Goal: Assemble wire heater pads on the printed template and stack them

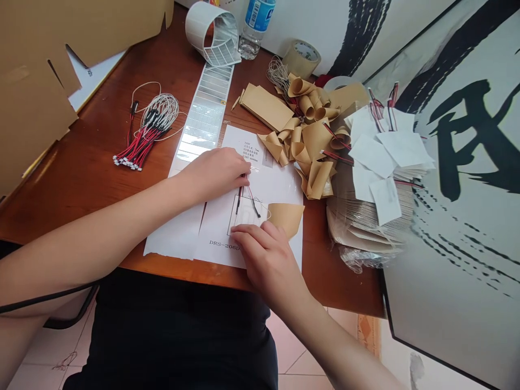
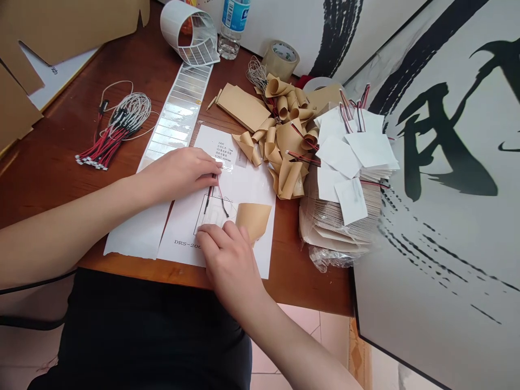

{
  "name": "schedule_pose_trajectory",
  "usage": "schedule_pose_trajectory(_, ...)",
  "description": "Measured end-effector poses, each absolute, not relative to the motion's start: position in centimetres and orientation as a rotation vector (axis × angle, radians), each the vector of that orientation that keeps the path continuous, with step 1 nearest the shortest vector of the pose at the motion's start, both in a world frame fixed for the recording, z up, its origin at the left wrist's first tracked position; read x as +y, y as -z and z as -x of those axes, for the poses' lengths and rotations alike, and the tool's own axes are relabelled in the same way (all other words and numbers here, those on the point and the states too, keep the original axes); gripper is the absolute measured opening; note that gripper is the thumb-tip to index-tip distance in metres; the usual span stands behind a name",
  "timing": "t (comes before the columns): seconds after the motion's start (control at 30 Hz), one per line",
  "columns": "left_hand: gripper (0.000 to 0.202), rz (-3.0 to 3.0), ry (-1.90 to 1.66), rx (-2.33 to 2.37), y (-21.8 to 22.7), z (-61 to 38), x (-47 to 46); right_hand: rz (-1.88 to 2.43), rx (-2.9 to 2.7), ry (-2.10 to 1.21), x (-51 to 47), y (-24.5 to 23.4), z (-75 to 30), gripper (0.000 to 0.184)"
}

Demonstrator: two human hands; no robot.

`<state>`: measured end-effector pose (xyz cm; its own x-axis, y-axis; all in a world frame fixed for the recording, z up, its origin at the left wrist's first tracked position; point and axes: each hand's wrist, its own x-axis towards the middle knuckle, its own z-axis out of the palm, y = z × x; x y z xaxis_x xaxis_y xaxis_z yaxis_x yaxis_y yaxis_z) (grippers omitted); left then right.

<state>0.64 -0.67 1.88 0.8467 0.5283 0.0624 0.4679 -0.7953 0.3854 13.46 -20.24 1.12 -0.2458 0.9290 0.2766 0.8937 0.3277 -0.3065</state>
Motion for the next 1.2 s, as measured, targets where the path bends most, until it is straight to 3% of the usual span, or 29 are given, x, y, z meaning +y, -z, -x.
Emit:
schedule_pose_trajectory(0.07, 0.036, -2.675, -0.146, 0.741, -2.3, -0.4, -0.8, 1.608, -2.197, -0.114, -20.2, -1.1, -13.4, 0.035)
schedule_pose_trajectory(0.2, 0.079, -2.690, 0.029, 0.714, -3.2, -0.1, -1.3, 1.602, -2.206, -0.089, -20.2, -1.1, -13.5, 0.034)
schedule_pose_trajectory(0.27, 0.087, -2.691, 0.083, 0.695, -3.6, 0.0, -1.6, 1.603, -2.201, -0.076, -20.3, -1.0, -13.4, 0.035)
schedule_pose_trajectory(0.83, 0.113, -2.627, 0.331, 0.673, -4.7, 0.3, -2.9, 1.592, -2.056, 0.089, -21.3, -0.4, -13.4, 0.021)
schedule_pose_trajectory(1.2, 0.105, -2.609, 0.316, 0.690, -4.7, 0.3, -3.2, 1.575, -2.124, 0.078, -21.0, -1.0, -13.6, 0.023)
